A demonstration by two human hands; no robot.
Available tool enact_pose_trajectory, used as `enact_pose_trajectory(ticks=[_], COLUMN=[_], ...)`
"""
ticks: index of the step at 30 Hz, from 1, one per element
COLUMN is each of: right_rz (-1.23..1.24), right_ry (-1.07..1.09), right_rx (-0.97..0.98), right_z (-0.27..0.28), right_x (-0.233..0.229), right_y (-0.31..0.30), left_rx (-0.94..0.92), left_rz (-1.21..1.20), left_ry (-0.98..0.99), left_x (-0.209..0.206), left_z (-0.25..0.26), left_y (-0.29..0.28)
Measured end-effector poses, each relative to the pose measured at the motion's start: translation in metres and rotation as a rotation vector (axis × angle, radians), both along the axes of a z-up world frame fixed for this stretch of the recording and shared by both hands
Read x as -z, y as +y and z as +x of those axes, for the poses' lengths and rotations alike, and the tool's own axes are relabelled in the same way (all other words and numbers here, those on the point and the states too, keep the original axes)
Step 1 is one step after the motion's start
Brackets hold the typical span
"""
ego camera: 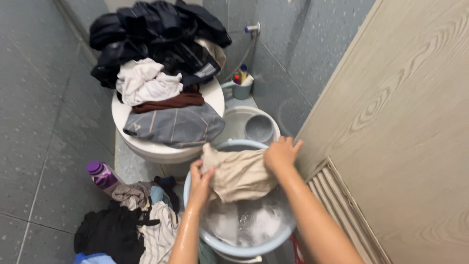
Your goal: The person washes clothes in a bucket by hand, using a brush on a shirt and rinsing items with water from a small container.
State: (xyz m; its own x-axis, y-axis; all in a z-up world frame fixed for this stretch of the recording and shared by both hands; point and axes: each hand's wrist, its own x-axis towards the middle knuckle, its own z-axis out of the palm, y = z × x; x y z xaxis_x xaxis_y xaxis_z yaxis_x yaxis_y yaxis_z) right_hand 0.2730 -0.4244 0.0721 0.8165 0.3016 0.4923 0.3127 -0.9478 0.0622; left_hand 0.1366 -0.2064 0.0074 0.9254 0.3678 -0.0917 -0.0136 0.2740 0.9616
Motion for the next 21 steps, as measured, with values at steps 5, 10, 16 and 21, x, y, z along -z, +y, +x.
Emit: enact_pose_trajectory(ticks=[5, 10, 16, 21], right_rz=[-0.064, -0.097, -0.089, -0.015], right_ry=[0.798, 1.102, 1.065, 1.066], right_rx=[0.008, -0.044, 0.009, -0.064], right_z=[0.0, -0.029, -0.015, 0.002], right_x=[0.013, 0.094, 0.169, 0.223], right_y=[0.016, 0.037, 0.016, 0.015], left_rx=[0.067, 0.5, 0.514, 0.364], left_rz=[0.962, 1.035, 1.243, 1.053], left_ry=[0.511, 0.935, 1.108, 0.904], left_x=[0.019, 0.04, 0.07, 0.098], left_z=[0.015, 0.025, 0.038, 0.052], left_y=[-0.011, -0.042, -0.057, -0.036])
